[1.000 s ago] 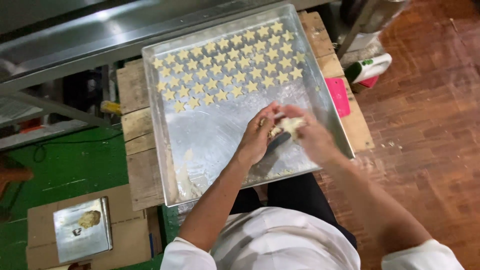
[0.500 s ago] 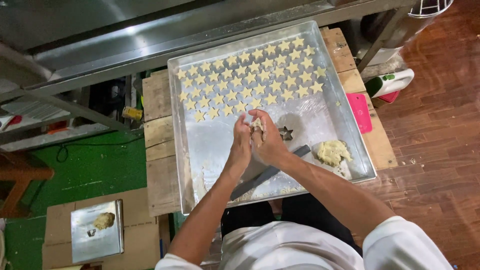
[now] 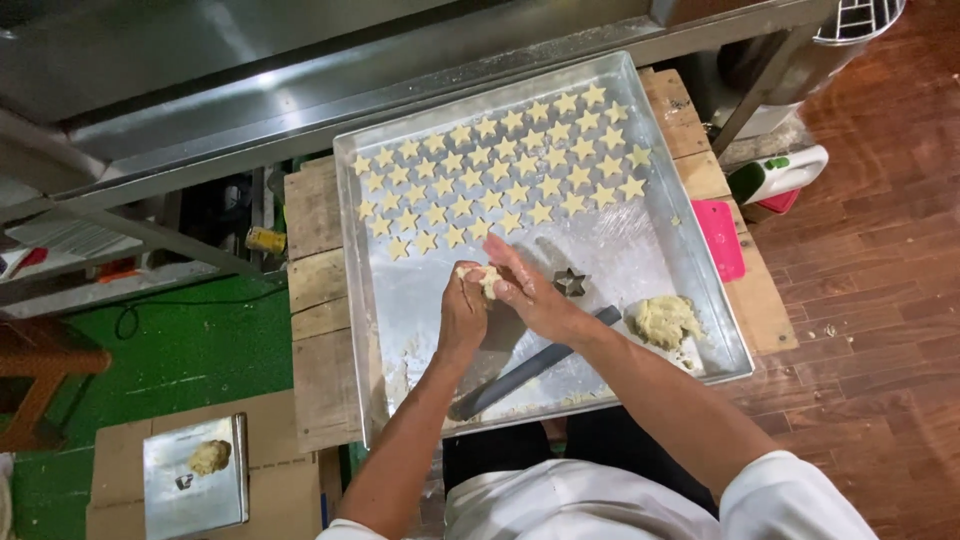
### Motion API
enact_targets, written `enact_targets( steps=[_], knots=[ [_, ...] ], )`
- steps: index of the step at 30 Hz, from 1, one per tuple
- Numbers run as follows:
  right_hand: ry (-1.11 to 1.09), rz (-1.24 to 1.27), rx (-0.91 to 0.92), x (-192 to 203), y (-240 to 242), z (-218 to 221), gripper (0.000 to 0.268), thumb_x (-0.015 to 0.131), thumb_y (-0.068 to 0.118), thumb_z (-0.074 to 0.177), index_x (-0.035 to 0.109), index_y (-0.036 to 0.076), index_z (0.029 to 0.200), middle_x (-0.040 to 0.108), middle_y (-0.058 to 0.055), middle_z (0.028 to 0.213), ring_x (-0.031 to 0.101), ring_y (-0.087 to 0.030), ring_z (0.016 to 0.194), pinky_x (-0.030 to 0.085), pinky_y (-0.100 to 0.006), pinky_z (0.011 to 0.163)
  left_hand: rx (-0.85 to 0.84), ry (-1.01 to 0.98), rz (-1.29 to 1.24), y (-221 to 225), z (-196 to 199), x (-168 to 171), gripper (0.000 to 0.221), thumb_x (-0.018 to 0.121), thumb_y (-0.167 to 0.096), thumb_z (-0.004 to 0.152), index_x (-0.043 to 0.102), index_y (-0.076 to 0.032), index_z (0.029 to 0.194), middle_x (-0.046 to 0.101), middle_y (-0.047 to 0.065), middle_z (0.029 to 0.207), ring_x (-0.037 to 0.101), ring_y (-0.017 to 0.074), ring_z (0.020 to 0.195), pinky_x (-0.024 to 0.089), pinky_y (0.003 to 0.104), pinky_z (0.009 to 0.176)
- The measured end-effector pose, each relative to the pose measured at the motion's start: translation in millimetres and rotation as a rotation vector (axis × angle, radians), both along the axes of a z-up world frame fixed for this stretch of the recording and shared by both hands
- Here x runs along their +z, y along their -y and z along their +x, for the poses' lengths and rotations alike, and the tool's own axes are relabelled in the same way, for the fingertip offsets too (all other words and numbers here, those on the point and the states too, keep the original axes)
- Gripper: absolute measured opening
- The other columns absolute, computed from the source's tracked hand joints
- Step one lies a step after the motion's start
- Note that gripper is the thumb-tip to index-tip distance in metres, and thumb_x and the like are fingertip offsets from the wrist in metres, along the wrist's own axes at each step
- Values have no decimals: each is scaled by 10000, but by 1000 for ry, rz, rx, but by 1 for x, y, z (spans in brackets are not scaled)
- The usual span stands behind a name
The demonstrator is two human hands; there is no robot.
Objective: Cutting star-shaped cookies from dough using a metal cutter and repositioning dough with a scraper on a metal tray.
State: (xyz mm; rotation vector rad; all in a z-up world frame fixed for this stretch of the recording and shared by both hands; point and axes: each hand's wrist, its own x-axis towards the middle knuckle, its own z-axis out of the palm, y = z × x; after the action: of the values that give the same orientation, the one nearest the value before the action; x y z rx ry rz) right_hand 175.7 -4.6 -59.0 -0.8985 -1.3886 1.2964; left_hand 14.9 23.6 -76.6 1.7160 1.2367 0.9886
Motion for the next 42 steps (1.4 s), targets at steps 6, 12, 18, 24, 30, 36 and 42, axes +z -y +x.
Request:
enact_targets(
  steps=[6,12,18,24,30,36,42],
  knots=[
    [-396,-469,175,12,6,-16,598,576,329,1046,381,191,1594,462,-22,1536,479,-167,1351,411,-364,1131,-61,-47,37,3,-3,17,500,184,-449,1102,484,-211,1423,368,90,1411,325,345,1326,157,533,1153],
    [-183,-398,-12,14,-8,2,651,764,273,932,505,111,1507,591,-40,1167,639,-131,991,539,-245,838,-46,186,-125,1,-7,22,579,393,-305,1105,162,-68,1580,358,222,1373,385,374,1331,404,514,1096],
    [112,-110,-294,-22,-10,-5,614,810,60,872,543,-1,1421,625,-162,1287,614,-254,1172,561,-384,995,-27,223,-295,10,-11,33,611,567,-352,1041,426,-38,1547,550,273,1451,536,363,1350,488,453,1091],
    [477,201,-384,-34,-16,0,522,882,145,801,687,71,1280,707,-73,1044,736,-249,953,625,-337,761,30,79,-213,-3,-11,-13,478,599,-373,1040,620,-43,1385,673,206,1268,649,320,1206,559,420,973],
    [335,27,-316,-47,-18,4,347,838,187,859,720,89,1170,723,-81,867,696,-142,777,598,-292,655,11,48,-164,-10,-9,-31,376,501,-469,1071,725,-169,1104,683,50,857,635,178,866,536,377,828],
    [-67,-381,-305,-22,-15,-6,393,791,202,927,600,60,1240,685,-102,955,697,-149,780,619,-233,647,-77,56,-192,11,-4,48,632,318,-403,1106,261,-5,1594,414,325,1507,404,502,1409,304,575,1186],
    [-59,-486,-214,-6,-8,-8,523,440,473,1067,546,108,1426,547,-309,1361,695,-422,1081,599,-532,908,-36,27,-242,12,-9,54,725,664,-353,973,379,-23,1552,486,310,1475,451,477,1391,355,555,1179]
  ],
)
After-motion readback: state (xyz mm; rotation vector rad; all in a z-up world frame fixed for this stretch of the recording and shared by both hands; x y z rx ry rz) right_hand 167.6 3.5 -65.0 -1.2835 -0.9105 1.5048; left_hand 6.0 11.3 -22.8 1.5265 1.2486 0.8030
